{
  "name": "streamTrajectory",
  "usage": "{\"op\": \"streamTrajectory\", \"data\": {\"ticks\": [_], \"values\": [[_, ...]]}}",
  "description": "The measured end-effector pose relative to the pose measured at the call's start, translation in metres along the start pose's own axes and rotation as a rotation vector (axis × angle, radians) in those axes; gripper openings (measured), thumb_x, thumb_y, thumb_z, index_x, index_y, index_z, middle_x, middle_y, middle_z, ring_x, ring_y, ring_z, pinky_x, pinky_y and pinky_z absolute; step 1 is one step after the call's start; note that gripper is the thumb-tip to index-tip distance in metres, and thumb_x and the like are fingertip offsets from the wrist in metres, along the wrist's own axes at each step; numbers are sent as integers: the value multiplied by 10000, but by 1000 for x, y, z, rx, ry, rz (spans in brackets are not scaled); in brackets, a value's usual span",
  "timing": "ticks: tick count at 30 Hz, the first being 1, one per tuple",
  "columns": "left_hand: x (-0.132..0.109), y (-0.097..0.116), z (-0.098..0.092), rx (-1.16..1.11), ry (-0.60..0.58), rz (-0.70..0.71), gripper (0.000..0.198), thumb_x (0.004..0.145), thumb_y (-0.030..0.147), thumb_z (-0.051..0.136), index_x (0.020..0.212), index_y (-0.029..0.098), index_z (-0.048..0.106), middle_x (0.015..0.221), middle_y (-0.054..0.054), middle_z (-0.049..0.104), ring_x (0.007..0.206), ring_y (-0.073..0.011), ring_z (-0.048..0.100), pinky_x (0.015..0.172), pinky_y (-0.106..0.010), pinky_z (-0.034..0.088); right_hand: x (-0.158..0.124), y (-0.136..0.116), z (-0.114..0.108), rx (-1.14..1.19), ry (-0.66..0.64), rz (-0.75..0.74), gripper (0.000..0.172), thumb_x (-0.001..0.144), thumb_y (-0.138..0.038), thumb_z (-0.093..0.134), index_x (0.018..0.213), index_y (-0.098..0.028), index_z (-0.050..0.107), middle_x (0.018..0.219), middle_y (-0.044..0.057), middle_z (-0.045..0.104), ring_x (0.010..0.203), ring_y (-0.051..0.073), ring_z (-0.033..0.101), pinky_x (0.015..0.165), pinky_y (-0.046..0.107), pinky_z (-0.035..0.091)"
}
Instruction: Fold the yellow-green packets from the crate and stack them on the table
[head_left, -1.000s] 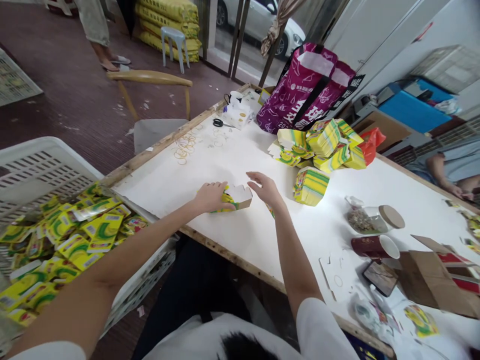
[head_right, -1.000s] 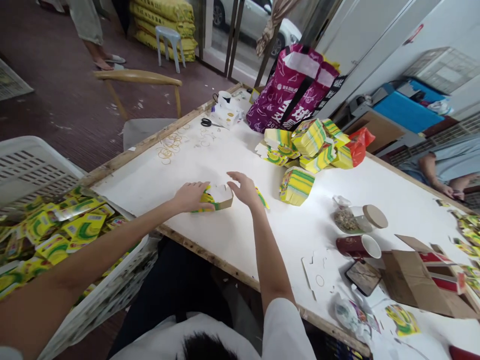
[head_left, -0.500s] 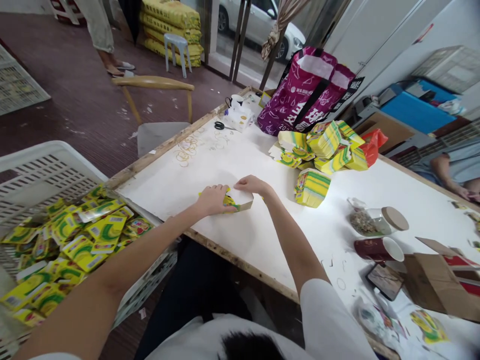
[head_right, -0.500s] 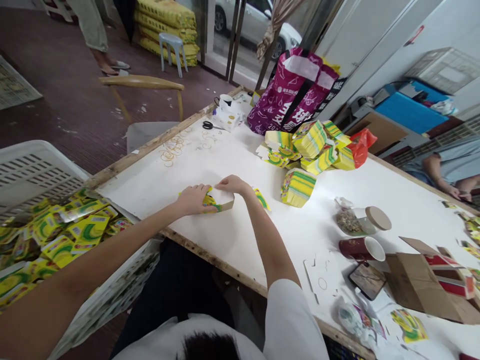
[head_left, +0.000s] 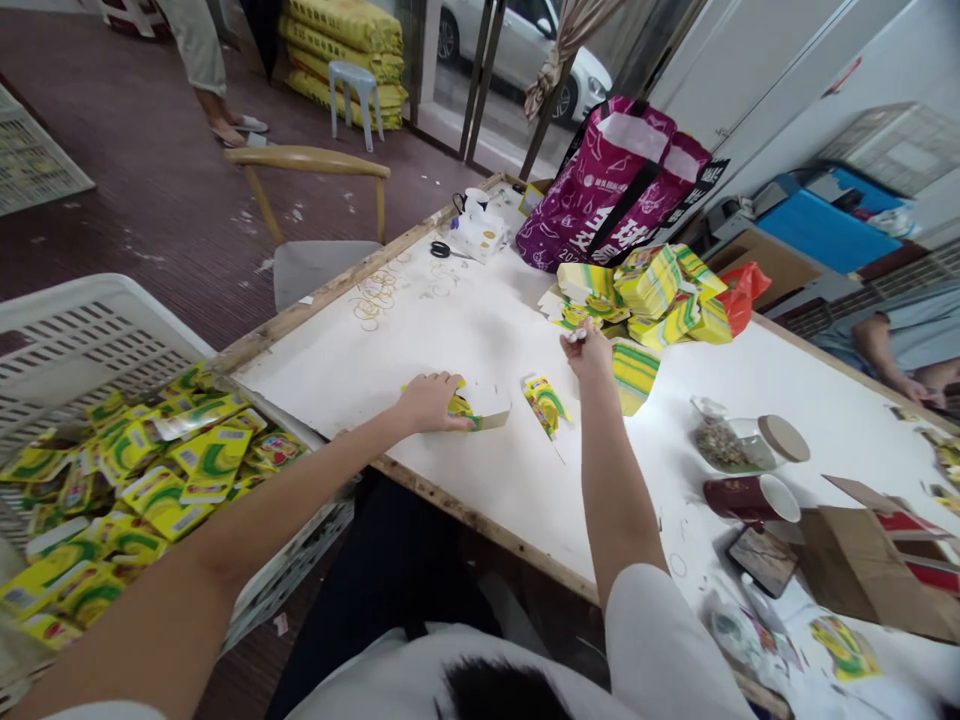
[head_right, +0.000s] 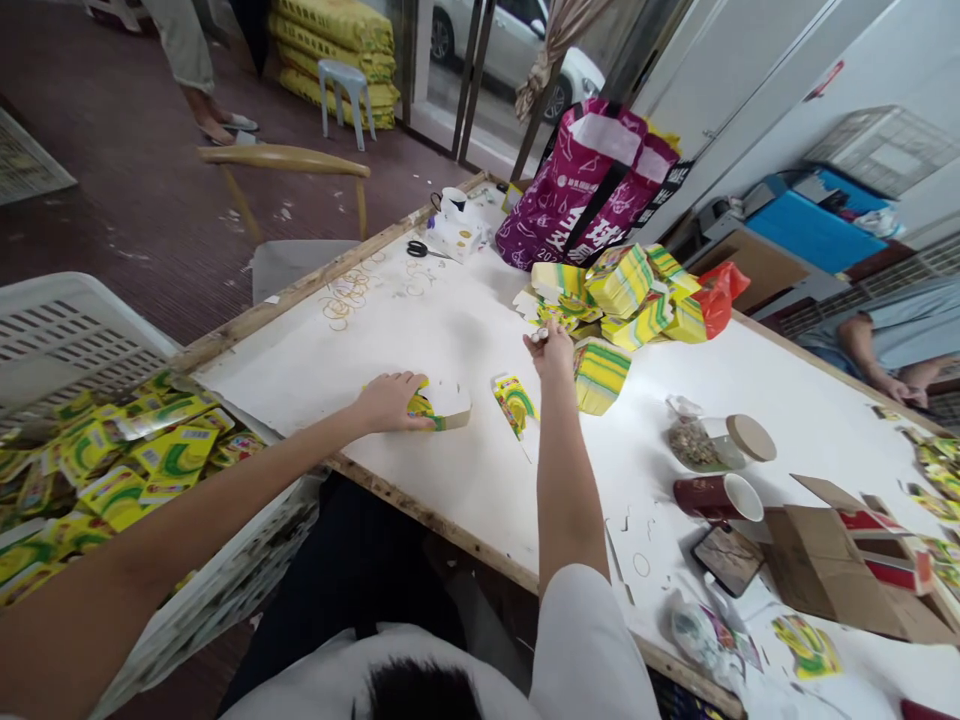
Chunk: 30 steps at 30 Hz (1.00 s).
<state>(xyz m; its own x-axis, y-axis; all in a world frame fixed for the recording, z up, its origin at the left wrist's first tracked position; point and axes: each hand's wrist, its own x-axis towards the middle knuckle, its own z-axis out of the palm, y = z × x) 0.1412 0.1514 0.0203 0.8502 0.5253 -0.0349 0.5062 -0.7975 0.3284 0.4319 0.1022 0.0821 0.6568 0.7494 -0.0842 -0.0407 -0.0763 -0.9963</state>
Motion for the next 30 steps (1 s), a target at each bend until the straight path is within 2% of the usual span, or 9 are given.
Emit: {"op": "streamTrajectory", "data": {"ticks": [4,8,11,13,15,19,23,27,30], "values": [[1,-1,1,-6,-2,3,765,759,720,628,1266,155,529,1202,-174,623,1133,-356,591,938,-426,426,-11,-3,-18,-240,-154,30,249,759,-303,764,674,-190,559,515,-66,555,475,76,550,589,220,542],[2,-2,2,-3,-8,-2,763,755,729,624,1265,170,530,1210,-173,624,1137,-357,592,936,-427,430,-14,5,21,-458,-331,39,143,605,-134,817,669,-143,689,531,-3,638,508,132,601,609,270,541],[3,-1,3,2,-16,-13,762,754,719,633,1265,162,535,1188,-177,637,1097,-359,613,924,-429,437,-2,-6,69,-486,-362,-78,345,711,-164,734,1055,-188,739,897,41,761,716,148,677,759,296,560],[4,2,-1,-2,-17,-11,795,754,705,646,1306,147,516,1190,-181,641,1087,-357,621,933,-429,436,4,-18,95,-487,-346,-237,571,801,-213,664,1365,-244,579,1237,82,693,874,161,696,847,333,555],[3,2,-8,-14,-6,6,881,748,691,666,1399,140,444,1278,-193,610,1165,-356,590,989,-430,415,3,-25,106,-534,-349,-355,653,849,-254,629,1478,-246,454,1395,121,591,972,186,692,920,377,536],[-13,-13,-21,-108,163,-36,885,846,641,565,1527,167,256,1535,-193,398,1423,-340,363,1158,-469,261,-26,-9,79,-642,-426,-305,513,815,-286,697,1311,-175,627,1337,148,628,1079,241,660,1035,425,472],[-39,-39,-1,-667,525,-376,731,828,608,569,1399,167,448,1468,-188,475,1413,-339,376,1185,-484,245,-75,36,36,-634,-427,-150,448,937,-393,536,1328,-183,597,1239,166,680,1041,242,680,895,416,553],[-46,-29,36,-897,465,-444,548,885,569,447,1266,180,506,1111,-125,664,1081,-279,630,965,-437,492,-115,78,30,-587,-366,-79,491,1010,-460,310,1363,-203,534,1130,136,705,935,218,694,752,351,583],[-42,-4,48,-978,441,-443,434,902,524,427,1183,206,515,942,-60,659,891,-219,652,824,-357,534,-136,96,30,-582,-271,-80,495,1002,-438,272,1346,-175,512,1008,106,697,837,214,678,701,343,578]]}}
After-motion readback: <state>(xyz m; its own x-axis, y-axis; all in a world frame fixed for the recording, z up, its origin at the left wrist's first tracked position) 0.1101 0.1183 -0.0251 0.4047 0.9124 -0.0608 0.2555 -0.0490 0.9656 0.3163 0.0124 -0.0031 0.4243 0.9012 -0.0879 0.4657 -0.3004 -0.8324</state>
